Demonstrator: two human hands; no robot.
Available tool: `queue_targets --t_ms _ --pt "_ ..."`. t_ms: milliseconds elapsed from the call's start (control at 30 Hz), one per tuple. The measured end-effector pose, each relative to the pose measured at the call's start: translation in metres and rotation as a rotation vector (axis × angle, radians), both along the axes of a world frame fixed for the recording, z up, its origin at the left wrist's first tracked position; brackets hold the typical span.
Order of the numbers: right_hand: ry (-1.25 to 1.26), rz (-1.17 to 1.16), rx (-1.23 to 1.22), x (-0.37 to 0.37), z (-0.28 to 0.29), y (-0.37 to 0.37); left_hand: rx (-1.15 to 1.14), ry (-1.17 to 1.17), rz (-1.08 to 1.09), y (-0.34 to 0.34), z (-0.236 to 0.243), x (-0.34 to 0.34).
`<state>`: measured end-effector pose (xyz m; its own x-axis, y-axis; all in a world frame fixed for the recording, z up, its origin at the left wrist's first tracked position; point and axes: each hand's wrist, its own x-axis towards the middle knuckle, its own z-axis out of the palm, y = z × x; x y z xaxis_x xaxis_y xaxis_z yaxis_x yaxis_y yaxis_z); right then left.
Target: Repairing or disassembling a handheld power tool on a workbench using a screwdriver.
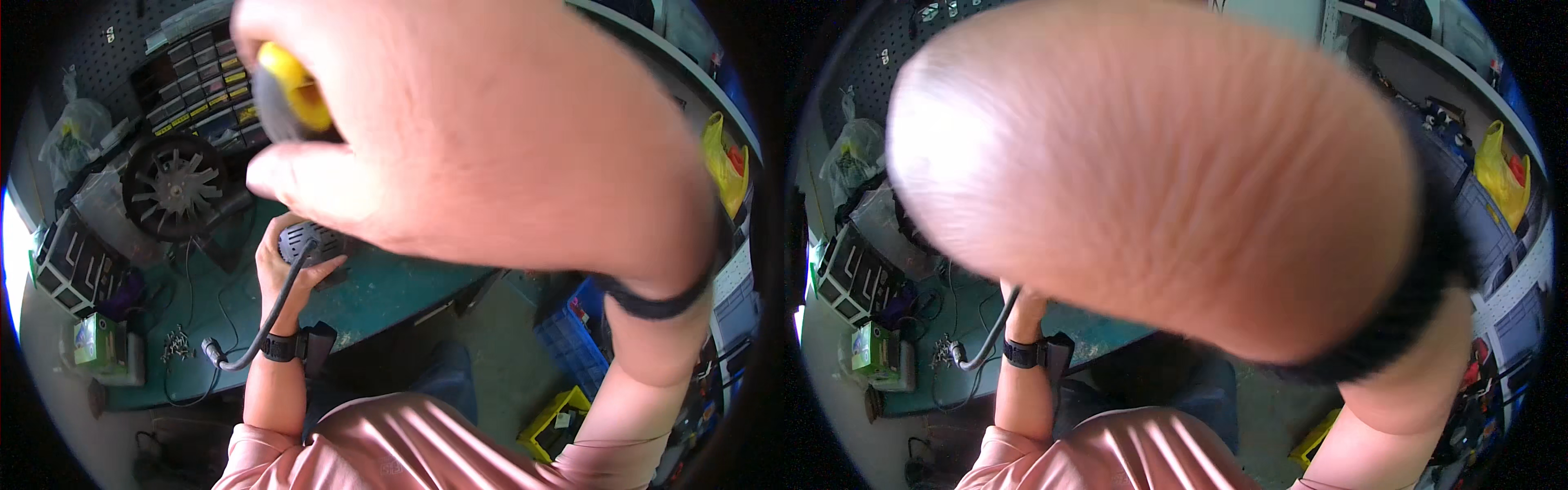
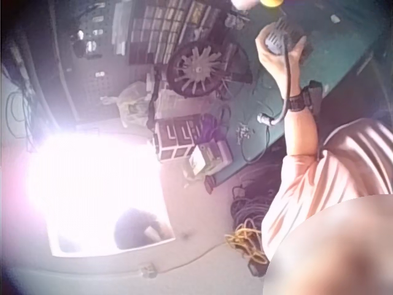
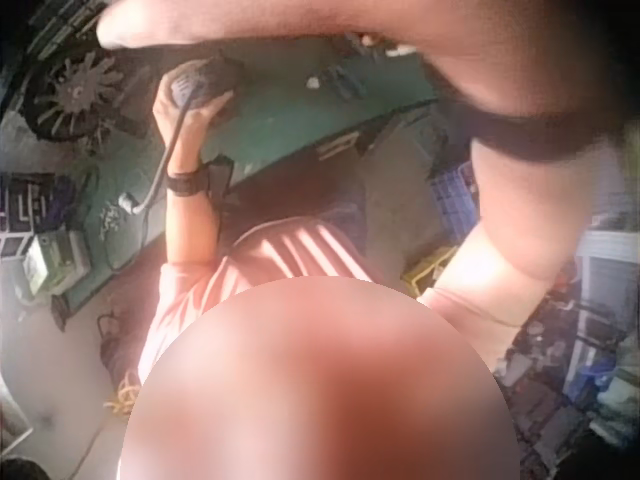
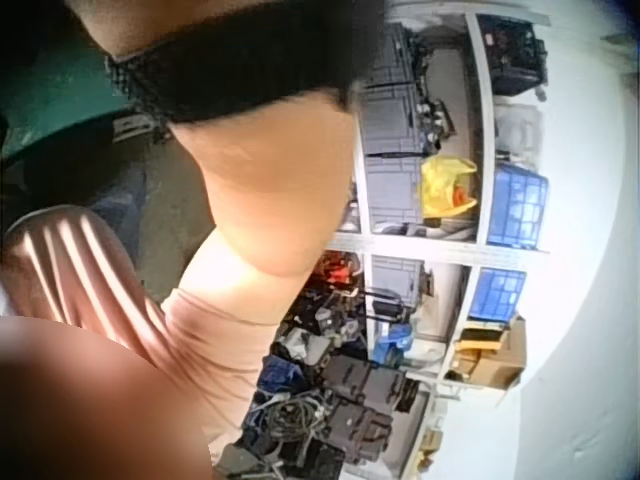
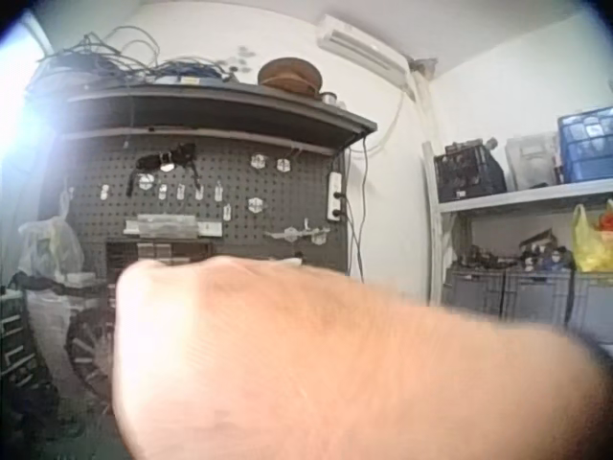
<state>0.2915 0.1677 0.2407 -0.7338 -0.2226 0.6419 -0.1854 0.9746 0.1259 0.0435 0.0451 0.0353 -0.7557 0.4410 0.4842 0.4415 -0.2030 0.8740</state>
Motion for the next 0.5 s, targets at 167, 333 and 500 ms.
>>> queue_targets --t_ms 167,333,500 --pt "-0.009 -0.073 0.112 -0.055 0.032 -0.041 -0.04 0.212 -0.051 0.006 0.018 0.012" --pt "-0.06 -0.08 0.038 -0.053 0.033 -0.048 0.02 0.134 0.001 0.002 0.025 0.007" --pt "-0.242 0.019 -0.061 -0.053 0.048 -0.055 0.018 0.146 -0.025 0.0 0.027 0.009"
